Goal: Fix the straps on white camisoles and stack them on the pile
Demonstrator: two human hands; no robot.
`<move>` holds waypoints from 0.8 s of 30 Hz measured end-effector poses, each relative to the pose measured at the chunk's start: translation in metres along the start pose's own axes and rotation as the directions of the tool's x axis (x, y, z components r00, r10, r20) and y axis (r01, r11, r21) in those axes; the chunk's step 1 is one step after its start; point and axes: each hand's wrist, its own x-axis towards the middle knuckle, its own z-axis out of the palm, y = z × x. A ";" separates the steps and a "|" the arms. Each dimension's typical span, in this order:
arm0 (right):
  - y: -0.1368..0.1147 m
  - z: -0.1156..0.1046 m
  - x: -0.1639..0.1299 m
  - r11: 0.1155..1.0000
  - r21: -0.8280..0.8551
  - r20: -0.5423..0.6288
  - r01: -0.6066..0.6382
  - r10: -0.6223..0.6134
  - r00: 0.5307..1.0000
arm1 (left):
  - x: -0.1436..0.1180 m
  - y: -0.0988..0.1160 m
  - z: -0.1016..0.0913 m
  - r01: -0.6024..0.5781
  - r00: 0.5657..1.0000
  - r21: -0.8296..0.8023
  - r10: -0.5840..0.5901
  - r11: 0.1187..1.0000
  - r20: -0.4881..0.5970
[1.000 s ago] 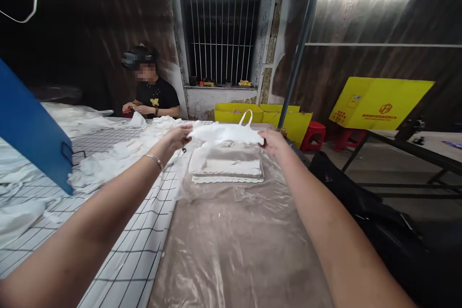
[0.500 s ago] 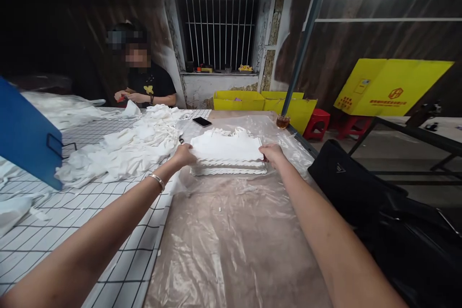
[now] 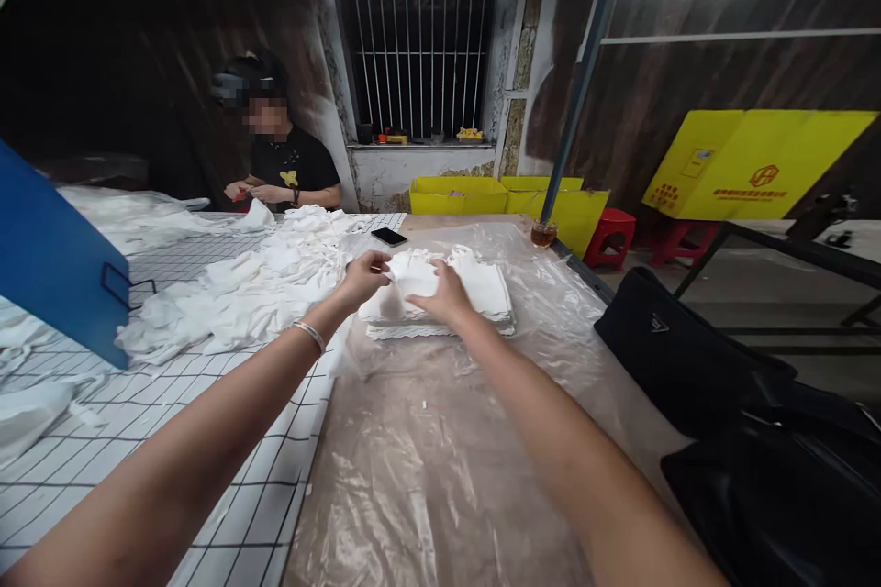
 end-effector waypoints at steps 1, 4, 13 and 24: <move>-0.009 0.017 0.002 0.998 0.049 0.039 -0.044 0.043 0.998 | 0.000 0.003 0.001 -0.062 0.997 0.004 0.062 0.998 0.043; -0.023 0.050 0.012 0.958 0.133 0.081 -0.254 0.245 0.966 | -0.007 0.004 0.003 -0.197 0.979 0.104 0.200 0.975 -0.023; -0.012 0.047 0.024 0.885 0.220 0.072 -0.409 0.404 0.912 | -0.020 -0.035 0.008 0.153 0.980 0.494 -0.065 0.856 -0.190; -0.028 0.063 -0.017 0.965 -0.213 0.378 0.151 -0.062 0.924 | -0.019 -0.053 -0.015 0.133 0.976 0.451 -0.039 0.883 -0.213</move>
